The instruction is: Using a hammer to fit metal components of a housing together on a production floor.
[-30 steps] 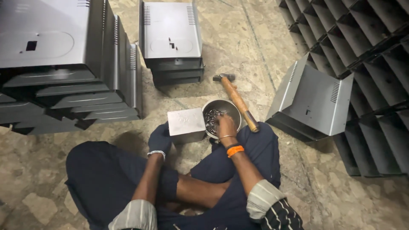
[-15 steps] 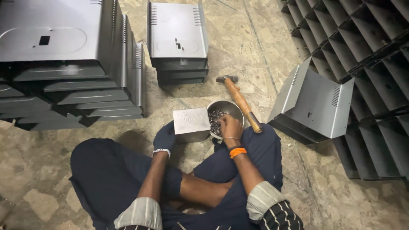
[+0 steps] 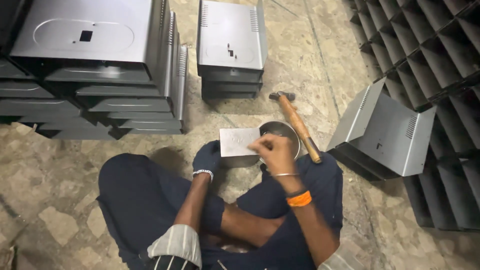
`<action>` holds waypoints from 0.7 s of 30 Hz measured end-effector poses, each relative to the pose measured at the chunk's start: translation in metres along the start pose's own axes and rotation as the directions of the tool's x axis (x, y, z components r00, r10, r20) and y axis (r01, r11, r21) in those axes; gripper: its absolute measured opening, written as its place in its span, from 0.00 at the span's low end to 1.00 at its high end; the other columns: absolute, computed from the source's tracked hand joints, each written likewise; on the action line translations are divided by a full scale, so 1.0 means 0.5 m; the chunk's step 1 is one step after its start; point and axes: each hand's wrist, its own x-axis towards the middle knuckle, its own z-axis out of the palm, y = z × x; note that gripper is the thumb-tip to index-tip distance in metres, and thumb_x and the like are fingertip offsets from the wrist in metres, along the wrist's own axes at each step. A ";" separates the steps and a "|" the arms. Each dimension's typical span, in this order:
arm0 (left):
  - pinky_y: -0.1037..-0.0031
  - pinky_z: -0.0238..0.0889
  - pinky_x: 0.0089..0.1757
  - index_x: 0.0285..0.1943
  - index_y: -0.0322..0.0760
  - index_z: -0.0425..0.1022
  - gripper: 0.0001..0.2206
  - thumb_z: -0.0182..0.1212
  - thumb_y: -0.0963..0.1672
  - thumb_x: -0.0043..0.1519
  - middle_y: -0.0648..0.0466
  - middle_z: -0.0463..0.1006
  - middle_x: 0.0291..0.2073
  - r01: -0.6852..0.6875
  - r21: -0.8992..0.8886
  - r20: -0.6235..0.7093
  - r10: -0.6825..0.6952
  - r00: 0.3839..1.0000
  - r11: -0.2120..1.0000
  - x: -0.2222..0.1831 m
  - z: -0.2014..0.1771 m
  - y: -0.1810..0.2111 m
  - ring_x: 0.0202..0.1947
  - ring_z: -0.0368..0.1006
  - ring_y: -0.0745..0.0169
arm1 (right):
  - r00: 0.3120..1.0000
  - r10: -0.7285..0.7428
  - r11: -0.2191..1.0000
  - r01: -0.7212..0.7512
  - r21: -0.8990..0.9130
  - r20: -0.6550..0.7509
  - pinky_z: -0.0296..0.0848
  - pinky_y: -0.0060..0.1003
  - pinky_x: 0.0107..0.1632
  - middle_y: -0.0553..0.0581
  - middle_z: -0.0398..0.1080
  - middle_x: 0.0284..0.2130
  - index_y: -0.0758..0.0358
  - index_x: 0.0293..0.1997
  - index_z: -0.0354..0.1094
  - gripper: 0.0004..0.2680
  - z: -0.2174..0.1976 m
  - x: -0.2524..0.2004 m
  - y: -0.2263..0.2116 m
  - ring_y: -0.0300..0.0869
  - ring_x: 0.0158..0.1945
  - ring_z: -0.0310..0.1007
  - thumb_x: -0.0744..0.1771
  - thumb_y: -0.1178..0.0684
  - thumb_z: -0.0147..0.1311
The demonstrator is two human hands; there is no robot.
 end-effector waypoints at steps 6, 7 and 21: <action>0.62 0.69 0.52 0.55 0.41 0.79 0.17 0.56 0.48 0.59 0.47 0.82 0.49 -0.013 -0.094 -0.030 0.011 0.999 0.995 0.011 0.011 -0.031 0.52 0.78 0.49 | 0.958 -0.115 0.942 0.189 -0.278 0.263 0.70 0.37 0.29 0.58 0.76 0.24 0.66 0.31 0.76 0.07 0.065 -0.024 -0.052 0.41 0.24 0.76 0.62 0.53 0.66; 0.61 0.68 0.52 0.55 0.42 0.80 0.17 0.55 0.47 0.59 0.46 0.81 0.49 -0.010 -0.036 -0.025 0.009 1.000 0.999 0.013 0.012 -0.024 0.52 0.76 0.47 | 0.954 -0.148 0.913 0.233 -0.334 0.259 0.70 0.40 0.31 0.60 0.74 0.24 0.66 0.30 0.75 0.08 0.069 -0.022 -0.050 0.47 0.26 0.75 0.62 0.53 0.67; 0.58 0.67 0.50 0.54 0.43 0.80 0.16 0.54 0.46 0.60 0.45 0.80 0.49 0.028 0.036 -0.019 -0.028 0.999 0.999 0.009 -0.002 0.012 0.51 0.75 0.43 | 0.802 -0.384 0.794 0.540 -0.280 0.457 0.69 0.48 0.45 0.63 0.70 0.35 0.65 0.37 0.73 0.09 0.084 -0.025 -0.062 0.58 0.44 0.72 0.60 0.69 0.51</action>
